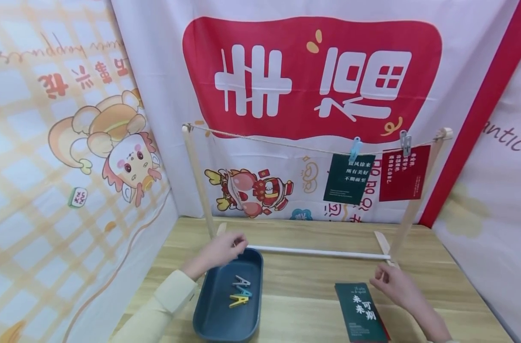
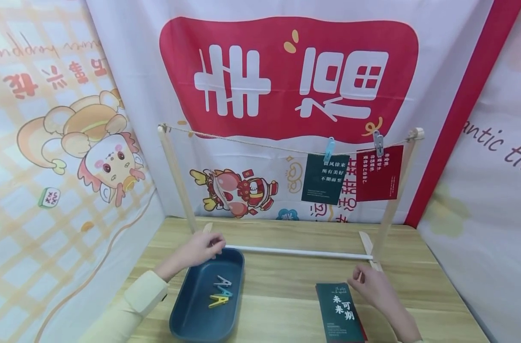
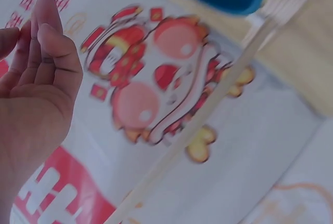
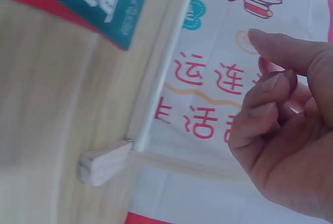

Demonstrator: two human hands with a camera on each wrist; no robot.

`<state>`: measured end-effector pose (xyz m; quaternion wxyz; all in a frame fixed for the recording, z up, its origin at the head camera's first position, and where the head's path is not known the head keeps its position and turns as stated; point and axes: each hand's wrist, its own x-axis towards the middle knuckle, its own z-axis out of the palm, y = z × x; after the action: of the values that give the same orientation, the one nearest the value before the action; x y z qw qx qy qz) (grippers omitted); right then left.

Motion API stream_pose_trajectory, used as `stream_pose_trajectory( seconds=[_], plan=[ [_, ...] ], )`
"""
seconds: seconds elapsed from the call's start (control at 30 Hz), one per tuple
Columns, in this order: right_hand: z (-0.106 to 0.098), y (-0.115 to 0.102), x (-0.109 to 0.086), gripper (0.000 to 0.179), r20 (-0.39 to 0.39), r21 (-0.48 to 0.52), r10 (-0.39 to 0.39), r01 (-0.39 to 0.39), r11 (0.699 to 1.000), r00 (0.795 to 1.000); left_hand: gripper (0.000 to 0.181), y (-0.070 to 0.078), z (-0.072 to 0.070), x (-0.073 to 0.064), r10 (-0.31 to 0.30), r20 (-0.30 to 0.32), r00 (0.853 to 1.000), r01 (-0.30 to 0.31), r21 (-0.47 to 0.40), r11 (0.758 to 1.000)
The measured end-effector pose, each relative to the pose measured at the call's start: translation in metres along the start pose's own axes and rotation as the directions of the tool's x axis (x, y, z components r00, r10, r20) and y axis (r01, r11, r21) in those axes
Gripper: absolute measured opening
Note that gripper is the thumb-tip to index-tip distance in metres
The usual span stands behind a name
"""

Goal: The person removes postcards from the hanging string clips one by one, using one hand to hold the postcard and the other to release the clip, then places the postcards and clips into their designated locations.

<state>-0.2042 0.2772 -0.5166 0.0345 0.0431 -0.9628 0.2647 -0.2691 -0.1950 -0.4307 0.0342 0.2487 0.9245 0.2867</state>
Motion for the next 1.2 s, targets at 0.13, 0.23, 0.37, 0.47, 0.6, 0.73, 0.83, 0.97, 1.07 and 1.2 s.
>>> stream_pose_trajectory(
  seconds=[0.13,0.23,0.37,0.47,0.6,0.73,0.83,0.97,1.07,1.2],
  plan=[
    [-0.005,-0.008,0.005,0.018,0.023,-0.01,0.0,0.001,1.0,1.0,0.014,0.014,-0.022,0.01,0.088,-0.072,0.993,-0.086,0.028,0.996],
    [-0.009,-0.012,0.008,0.016,0.035,-0.022,0.004,-0.004,1.0,0.999,0.013,0.022,-0.035,0.015,0.112,-0.115,0.987,-0.108,0.042,0.993],
    [-0.015,-0.016,0.013,0.015,0.013,-0.039,-0.053,0.054,0.998,0.998,0.013,0.033,-0.048,0.022,0.12,-0.142,0.983,-0.112,0.063,0.992],
    [-0.022,-0.021,0.019,0.015,-0.002,-0.044,-0.094,0.093,0.995,0.996,0.014,0.042,-0.055,0.026,0.157,-0.157,0.975,-0.143,0.098,0.985],
    [-0.035,-0.03,0.026,0.013,0.019,-0.057,-0.113,0.114,0.992,0.993,0.015,0.056,-0.064,0.032,0.195,-0.165,0.967,-0.177,0.115,0.977],
    [-0.052,-0.041,0.034,0.016,0.03,-0.091,-0.13,0.132,0.987,0.991,0.014,0.067,-0.069,0.038,0.191,-0.164,0.968,-0.177,0.093,0.98],
    [-0.065,-0.049,0.04,0.02,-0.003,-0.111,-0.151,0.149,0.983,0.989,0.013,0.074,-0.071,0.042,0.216,-0.179,0.96,-0.202,0.089,0.975],
    [-0.081,-0.055,0.045,0.023,-0.072,-0.086,-0.159,0.153,0.984,0.985,0.012,0.083,-0.074,0.048,0.313,-0.222,0.924,-0.287,0.14,0.948],
    [-0.091,-0.058,0.046,0.026,-0.127,-0.032,-0.161,0.158,0.987,0.979,0.012,0.092,-0.079,0.052,0.415,-0.264,0.87,-0.384,0.165,0.909],
    [-0.1,-0.062,0.05,0.034,-0.193,0.06,-0.166,0.18,0.982,0.967,0.013,0.109,-0.086,0.056,0.534,-0.293,0.793,-0.511,0.156,0.845]
  ],
)
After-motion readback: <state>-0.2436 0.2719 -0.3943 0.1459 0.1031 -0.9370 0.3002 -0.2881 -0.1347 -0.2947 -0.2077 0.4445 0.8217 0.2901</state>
